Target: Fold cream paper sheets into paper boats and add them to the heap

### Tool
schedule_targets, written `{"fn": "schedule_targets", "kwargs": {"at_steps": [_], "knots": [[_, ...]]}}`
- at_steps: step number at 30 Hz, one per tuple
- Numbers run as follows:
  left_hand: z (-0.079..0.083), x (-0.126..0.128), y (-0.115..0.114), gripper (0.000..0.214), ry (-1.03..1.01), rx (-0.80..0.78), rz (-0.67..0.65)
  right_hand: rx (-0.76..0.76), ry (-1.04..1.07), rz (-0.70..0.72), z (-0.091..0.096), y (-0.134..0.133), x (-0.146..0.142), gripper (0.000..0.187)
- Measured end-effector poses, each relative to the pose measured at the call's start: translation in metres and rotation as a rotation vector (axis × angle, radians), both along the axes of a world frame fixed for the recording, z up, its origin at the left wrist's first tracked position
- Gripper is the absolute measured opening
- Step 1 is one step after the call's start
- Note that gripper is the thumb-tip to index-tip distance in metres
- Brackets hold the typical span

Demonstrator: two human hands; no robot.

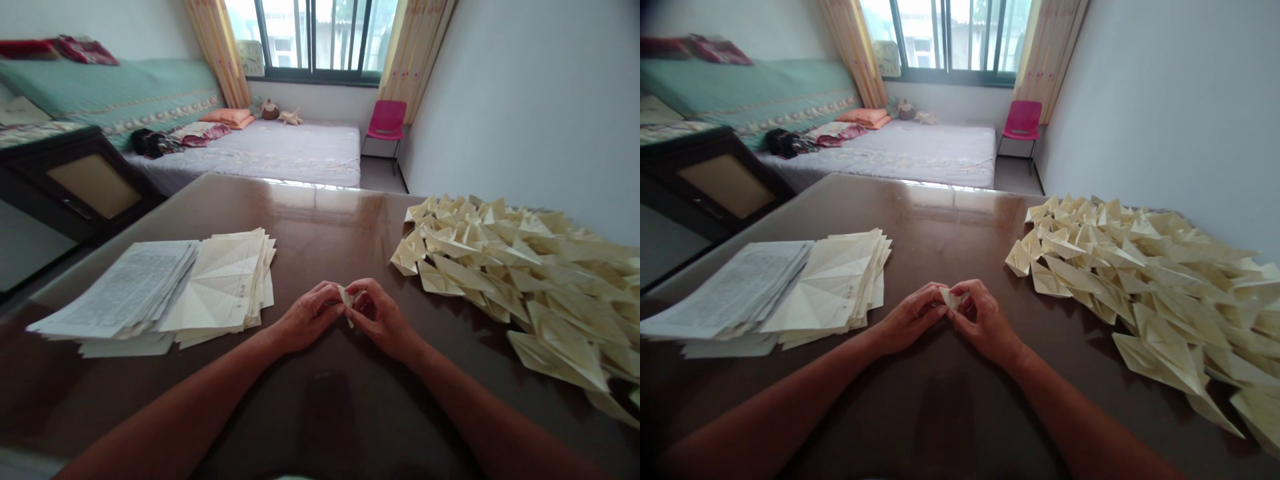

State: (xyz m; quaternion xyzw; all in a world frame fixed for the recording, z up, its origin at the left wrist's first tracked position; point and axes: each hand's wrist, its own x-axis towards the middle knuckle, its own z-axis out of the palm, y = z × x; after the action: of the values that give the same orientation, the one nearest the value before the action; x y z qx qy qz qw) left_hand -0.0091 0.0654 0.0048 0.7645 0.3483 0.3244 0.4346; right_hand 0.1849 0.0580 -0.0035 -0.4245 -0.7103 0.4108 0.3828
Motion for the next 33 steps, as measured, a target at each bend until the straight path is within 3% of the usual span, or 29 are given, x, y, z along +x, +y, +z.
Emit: {"fn": "schedule_targets", "kwargs": {"at_steps": [5,14,19,25,33], "knots": [[0.0,0.002,-0.004,0.016,0.016,0.075,0.043,-0.091,0.11,0.053,-0.006,0.002,0.0,0.03],[0.001,0.0,-0.003,0.024,0.113,0.115,0.033,-0.282,0.108,0.167,-0.01,0.003,0.003,0.033],[0.001,0.002,-0.007,0.021,0.148,0.145,0.008,-0.019,-0.136,0.045,-0.003,-0.003,0.0,0.024],[-0.003,0.016,-0.017,0.009,0.306,0.211,0.218,0.371,-0.353,-0.007,-0.006,-0.008,-0.006,0.031],[-0.005,0.029,-0.021,0.017,0.399,0.191,0.331,0.392,-0.249,-0.016,-0.012,-0.001,-0.009,0.031]]}}
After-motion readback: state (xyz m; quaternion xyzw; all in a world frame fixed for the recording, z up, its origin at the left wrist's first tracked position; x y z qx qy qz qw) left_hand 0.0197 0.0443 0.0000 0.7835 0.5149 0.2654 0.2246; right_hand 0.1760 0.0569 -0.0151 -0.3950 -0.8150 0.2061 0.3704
